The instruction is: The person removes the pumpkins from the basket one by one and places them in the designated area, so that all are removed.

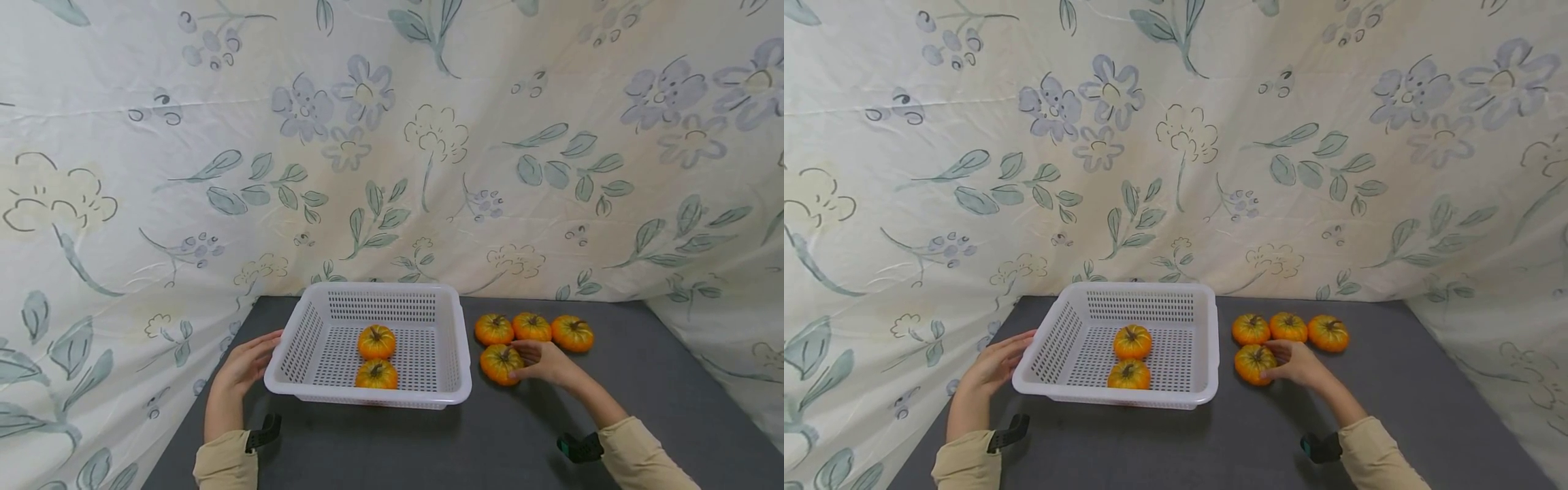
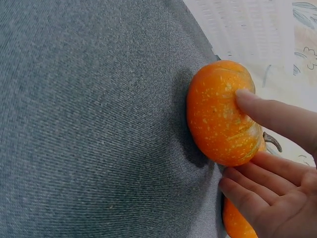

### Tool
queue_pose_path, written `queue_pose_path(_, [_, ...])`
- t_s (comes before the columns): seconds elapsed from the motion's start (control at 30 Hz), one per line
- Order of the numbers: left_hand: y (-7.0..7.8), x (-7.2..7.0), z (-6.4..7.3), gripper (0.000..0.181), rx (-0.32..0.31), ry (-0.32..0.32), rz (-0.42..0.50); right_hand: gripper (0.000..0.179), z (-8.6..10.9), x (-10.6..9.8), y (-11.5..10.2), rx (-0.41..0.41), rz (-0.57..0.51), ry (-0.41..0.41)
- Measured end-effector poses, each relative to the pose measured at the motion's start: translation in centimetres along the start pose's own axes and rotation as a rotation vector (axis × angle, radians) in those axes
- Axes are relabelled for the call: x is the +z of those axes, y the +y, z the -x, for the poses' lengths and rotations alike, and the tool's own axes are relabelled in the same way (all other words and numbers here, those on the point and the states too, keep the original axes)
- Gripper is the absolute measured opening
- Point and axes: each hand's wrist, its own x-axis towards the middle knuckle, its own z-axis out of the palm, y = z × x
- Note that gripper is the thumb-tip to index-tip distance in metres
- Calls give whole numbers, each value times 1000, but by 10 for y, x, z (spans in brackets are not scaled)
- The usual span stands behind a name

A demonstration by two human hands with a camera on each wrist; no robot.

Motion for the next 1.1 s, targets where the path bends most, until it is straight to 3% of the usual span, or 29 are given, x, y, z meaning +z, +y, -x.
queue_pose_path(0.8, [2,3,1,47,-3,7,9,79,-2,-11,-1,61,1,26])
queue_pose_path(1.1, [-1,0,2,22,14,-11,42,84,-12,-18,-15,76,-5,36])
